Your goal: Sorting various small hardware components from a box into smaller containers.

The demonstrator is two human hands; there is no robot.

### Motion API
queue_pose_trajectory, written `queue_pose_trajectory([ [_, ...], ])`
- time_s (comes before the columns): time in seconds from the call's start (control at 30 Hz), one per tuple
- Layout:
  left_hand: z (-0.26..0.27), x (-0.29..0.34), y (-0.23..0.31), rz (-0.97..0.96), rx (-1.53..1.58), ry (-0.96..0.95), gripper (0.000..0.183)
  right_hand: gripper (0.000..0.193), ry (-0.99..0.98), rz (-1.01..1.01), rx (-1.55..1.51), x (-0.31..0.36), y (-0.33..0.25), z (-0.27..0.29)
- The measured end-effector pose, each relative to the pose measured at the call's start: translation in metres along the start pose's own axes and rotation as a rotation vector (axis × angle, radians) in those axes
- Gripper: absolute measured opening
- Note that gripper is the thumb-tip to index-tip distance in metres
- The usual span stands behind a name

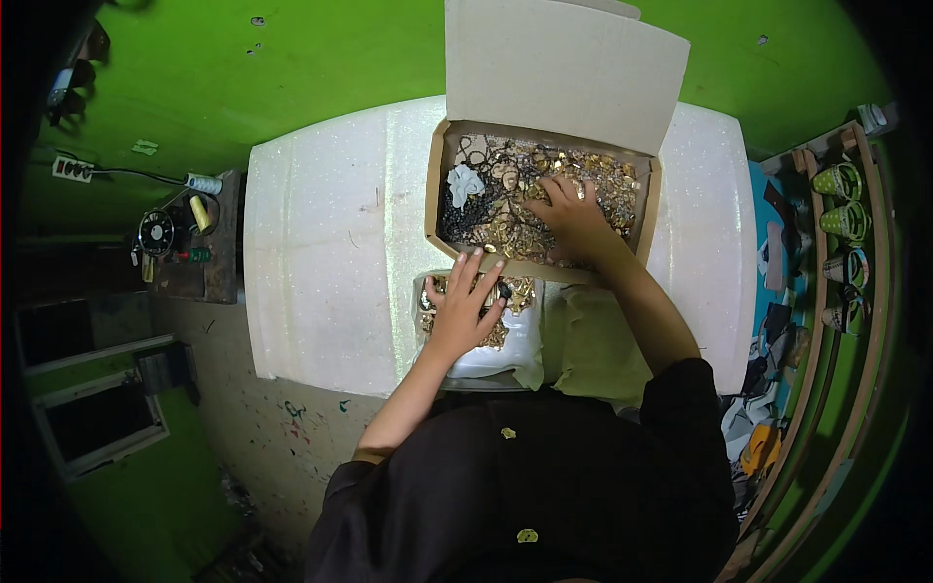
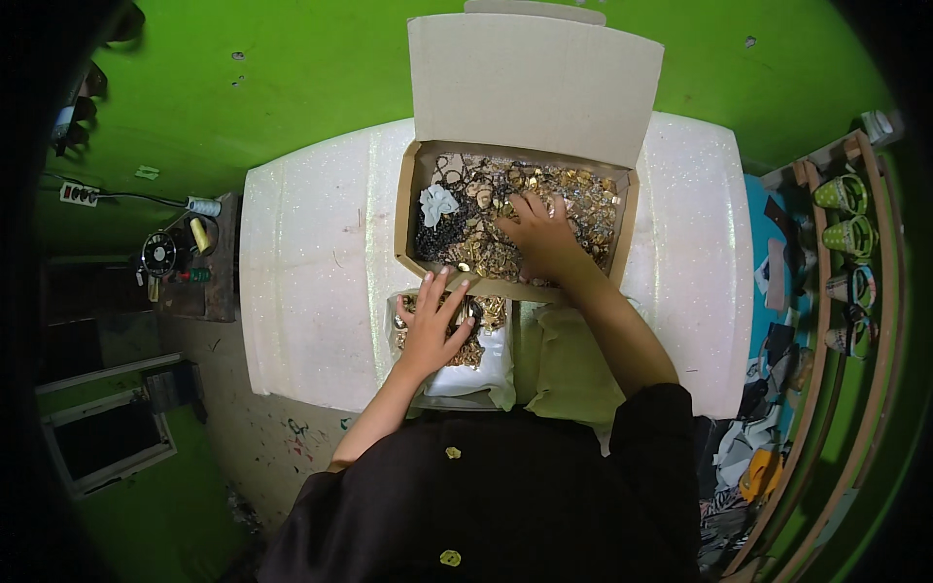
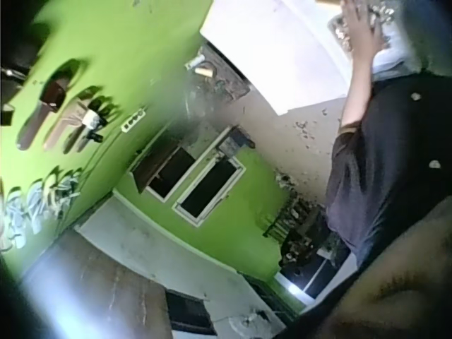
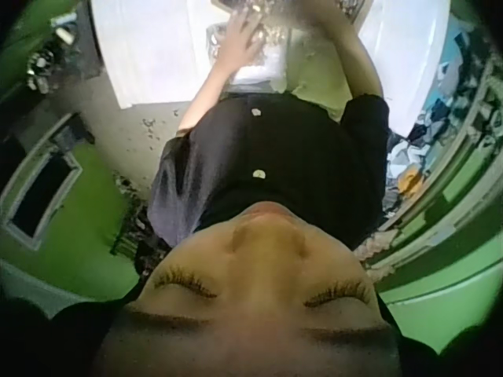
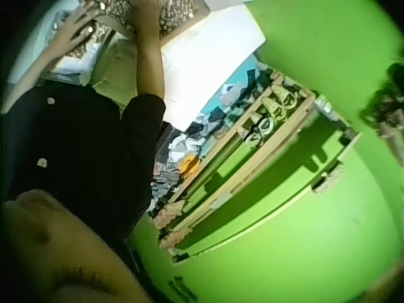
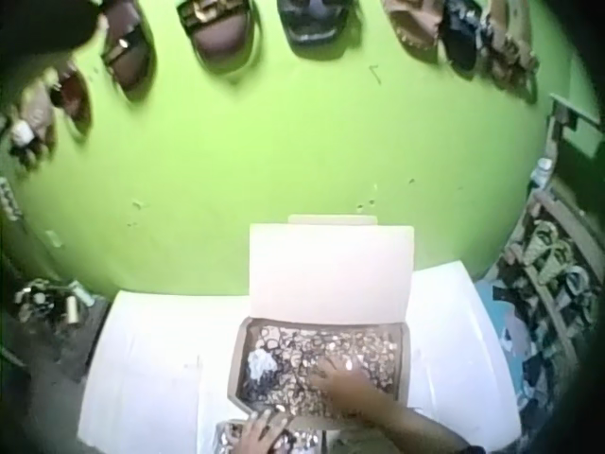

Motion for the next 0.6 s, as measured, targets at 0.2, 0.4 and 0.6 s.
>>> queue_pose_trajectory([
  [0.2,-0.002,0.001,-0.002,0.028,0.031,-0.004,0.055,0.060,0.098,0.065,-0.104,0.003,0.001,-0.017],
  [0.4,-0.002,0.001,-0.003,0.033,0.034,0.030,0.055,0.018,0.107,0.118,-0.151,0.005,0.002,-0.030],
  [0.6,0.000,0.000,0.000,0.026,0.046,0.039,0.055,0.010,0.140,0.093,-0.180,0.008,0.002,-0.017],
])
Point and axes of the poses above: each hand's wrist, its own x-axis away from the middle knuckle, its own z-axis out of the back of the hand, y = z × x, the point moved 10 cm from there along -x, towards the middle knuckle, and after that the axes turned 11 degrees about z, right-handed, at the moved point
